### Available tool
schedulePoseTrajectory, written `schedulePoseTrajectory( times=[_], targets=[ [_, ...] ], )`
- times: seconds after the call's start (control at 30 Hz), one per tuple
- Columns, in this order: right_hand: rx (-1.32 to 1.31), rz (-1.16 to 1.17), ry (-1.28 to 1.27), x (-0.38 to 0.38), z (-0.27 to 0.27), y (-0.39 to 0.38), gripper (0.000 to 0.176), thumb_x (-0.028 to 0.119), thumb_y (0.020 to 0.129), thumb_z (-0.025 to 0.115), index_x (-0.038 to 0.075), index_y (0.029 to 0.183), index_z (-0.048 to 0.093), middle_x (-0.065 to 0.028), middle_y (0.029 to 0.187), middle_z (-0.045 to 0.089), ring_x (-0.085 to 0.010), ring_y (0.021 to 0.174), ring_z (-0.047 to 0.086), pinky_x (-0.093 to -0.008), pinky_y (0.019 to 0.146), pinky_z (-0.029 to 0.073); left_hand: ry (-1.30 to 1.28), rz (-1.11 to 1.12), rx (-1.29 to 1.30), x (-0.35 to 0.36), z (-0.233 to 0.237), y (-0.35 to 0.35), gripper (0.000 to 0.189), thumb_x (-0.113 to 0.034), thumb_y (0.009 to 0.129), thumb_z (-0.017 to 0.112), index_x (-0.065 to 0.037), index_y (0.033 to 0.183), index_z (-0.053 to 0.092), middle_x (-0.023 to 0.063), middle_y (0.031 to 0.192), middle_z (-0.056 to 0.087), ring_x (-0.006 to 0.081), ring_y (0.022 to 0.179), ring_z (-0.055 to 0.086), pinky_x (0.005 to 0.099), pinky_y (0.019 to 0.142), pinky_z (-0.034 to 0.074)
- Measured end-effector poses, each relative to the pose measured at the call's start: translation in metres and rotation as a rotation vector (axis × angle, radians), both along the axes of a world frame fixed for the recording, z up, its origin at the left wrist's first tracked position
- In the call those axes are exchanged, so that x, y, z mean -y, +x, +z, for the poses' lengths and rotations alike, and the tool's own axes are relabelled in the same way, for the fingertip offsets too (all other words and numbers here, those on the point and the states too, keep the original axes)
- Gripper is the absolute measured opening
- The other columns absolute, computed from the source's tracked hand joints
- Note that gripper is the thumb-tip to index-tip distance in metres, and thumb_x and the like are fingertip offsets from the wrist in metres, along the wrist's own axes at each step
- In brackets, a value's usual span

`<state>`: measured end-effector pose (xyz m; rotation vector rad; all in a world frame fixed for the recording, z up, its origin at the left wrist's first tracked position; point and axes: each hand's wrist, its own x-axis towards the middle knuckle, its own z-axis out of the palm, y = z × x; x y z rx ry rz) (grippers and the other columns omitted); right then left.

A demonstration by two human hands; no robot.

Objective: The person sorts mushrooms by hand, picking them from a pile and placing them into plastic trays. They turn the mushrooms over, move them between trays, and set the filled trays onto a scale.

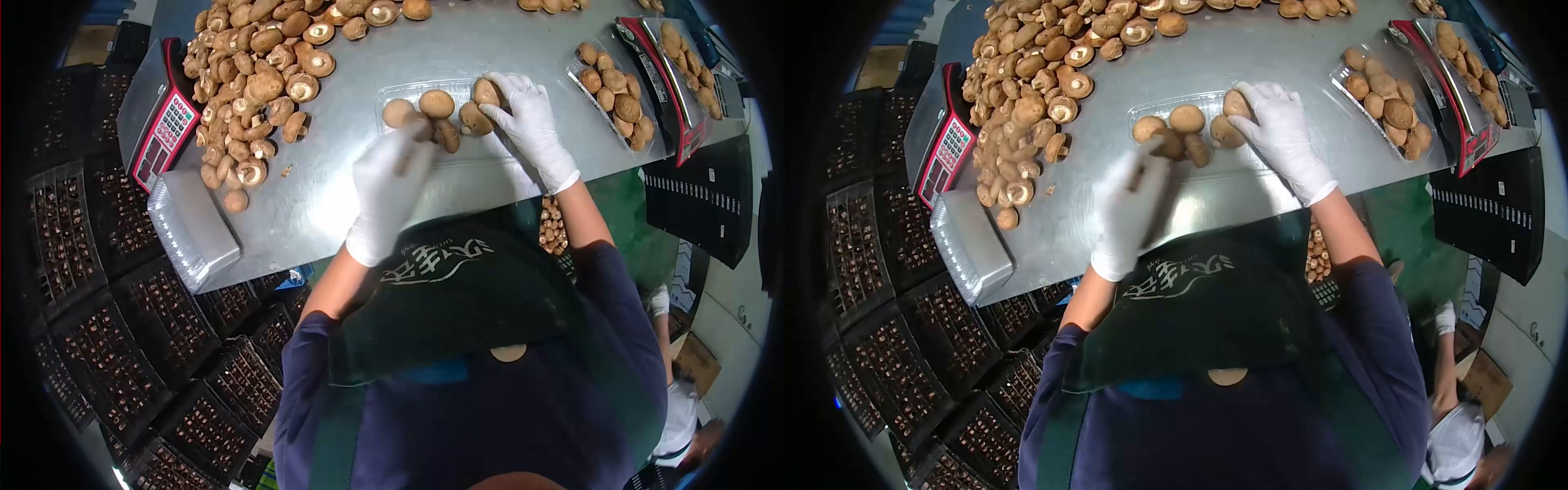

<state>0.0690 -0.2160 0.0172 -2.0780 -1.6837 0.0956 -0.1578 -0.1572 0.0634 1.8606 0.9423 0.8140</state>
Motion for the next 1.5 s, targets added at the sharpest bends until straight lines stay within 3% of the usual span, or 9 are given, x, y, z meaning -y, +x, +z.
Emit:
schedulePoseTrajectory(
  times=[0.03,0.07,0.2,0.33,0.53,0.6,0.8,1.07,1.5],
  targets=[
    [0.044,0.004,-0.024,0.000,0.001,-0.003,0.045,0.029,0.086,0.064,0.012,0.128,0.056,-0.0101,0.117,0.062,-0.0276,0.115,0.053,-0.0421,0.092,0.039,-0.422,0.095,0.099,-0.004,0.011,-0.010,0.021,-0.017,0.095,0.055,-0.003,0.103,0.068,0.0105,0.080,0.067,0.0167,0.069,0.062,0.0267,0.064,0.050],
    [0.035,0.002,-0.024,0.001,-0.003,-0.004,0.045,0.029,0.086,0.064,0.012,0.128,0.056,-0.0101,0.117,0.062,-0.0276,0.115,0.053,-0.0421,0.092,0.039,-0.318,0.067,0.210,-0.019,0.004,-0.023,0.025,-0.018,0.099,0.050,0.001,0.111,0.062,0.0077,0.075,0.064,0.0148,0.068,0.060,0.0281,0.067,0.049],
    [0.111,0.043,0.074,0.005,-0.018,-0.008,0.047,0.028,0.091,0.058,0.012,0.135,0.052,-0.0118,0.134,0.055,-0.0273,0.130,0.045,-0.0439,0.098,0.036,-1.126,0.446,0.840,-0.056,-0.008,-0.048,0.044,-0.024,0.095,0.049,0.006,0.127,0.044,0.0213,0.109,0.059,0.0324,0.101,0.059,0.0454,0.095,0.049],
    [0.013,-0.037,0.228,0.014,0.001,-0.004,0.044,0.026,0.089,0.060,0.012,0.131,0.055,-0.0116,0.129,0.058,-0.0277,0.126,0.048,-0.0416,0.098,0.037,-1.118,0.149,1.022,-0.055,-0.016,-0.048,0.054,-0.015,0.088,0.050,0.012,0.132,0.037,0.0309,0.129,0.047,0.0443,0.123,0.047,0.0555,0.106,0.040],
    [0.000,-0.155,0.230,0.045,0.005,0.000,0.035,0.016,0.084,0.064,0.009,0.117,0.062,-0.0079,0.119,0.061,-0.0259,0.112,0.055,-0.0390,0.093,0.039,-0.409,-0.073,0.129,-0.017,0.017,0.015,0.047,-0.005,0.087,0.056,-0.002,0.133,0.046,0.0122,0.124,0.053,0.0180,0.113,0.053,0.0305,0.099,0.042],
    [-0.050,-0.217,0.177,0.055,0.001,0.001,0.033,0.013,0.082,0.065,0.009,0.115,0.063,-0.0072,0.116,0.062,-0.0260,0.110,0.056,-0.0381,0.091,0.040,-0.448,-0.126,0.254,0.000,0.005,0.041,0.045,-0.001,0.083,0.062,-0.003,0.126,0.049,0.0100,0.117,0.055,0.0174,0.109,0.054,0.0317,0.094,0.045],
    [-0.119,-0.275,0.307,0.074,-0.004,0.006,0.027,0.006,0.081,0.061,0.008,0.107,0.065,-0.0093,0.109,0.065,-0.0279,0.103,0.059,-0.0379,0.086,0.045,0.640,-0.458,-0.203,0.011,-0.038,0.081,0.055,-0.015,0.067,0.080,-0.007,0.114,0.054,0.0084,0.112,0.056,0.0293,0.116,0.051,0.0428,0.094,0.042],
    [-0.192,-0.023,0.347,0.065,0.001,-0.011,0.043,0.011,0.070,0.073,0.007,0.112,0.064,-0.0100,0.113,0.062,-0.0307,0.105,0.059,-0.0386,0.088,0.046,0.500,-0.405,-0.158,-0.012,-0.035,0.050,0.057,-0.020,0.064,0.082,-0.008,0.116,0.061,0.0094,0.121,0.058,0.0329,0.119,0.050,0.0432,0.099,0.039],
    [-0.096,-0.041,0.350,0.067,-0.026,-0.012,0.033,0.008,0.078,0.064,0.011,0.111,0.066,-0.0071,0.118,0.059,-0.0276,0.113,0.055,-0.0394,0.088,0.042,0.873,-0.319,-0.223,-0.027,-0.051,0.027,0.039,-0.013,0.065,0.079,-0.010,0.101,0.065,0.0059,0.096,0.063,0.0317,0.100,0.057,0.0424,0.088,0.044]
  ],
)
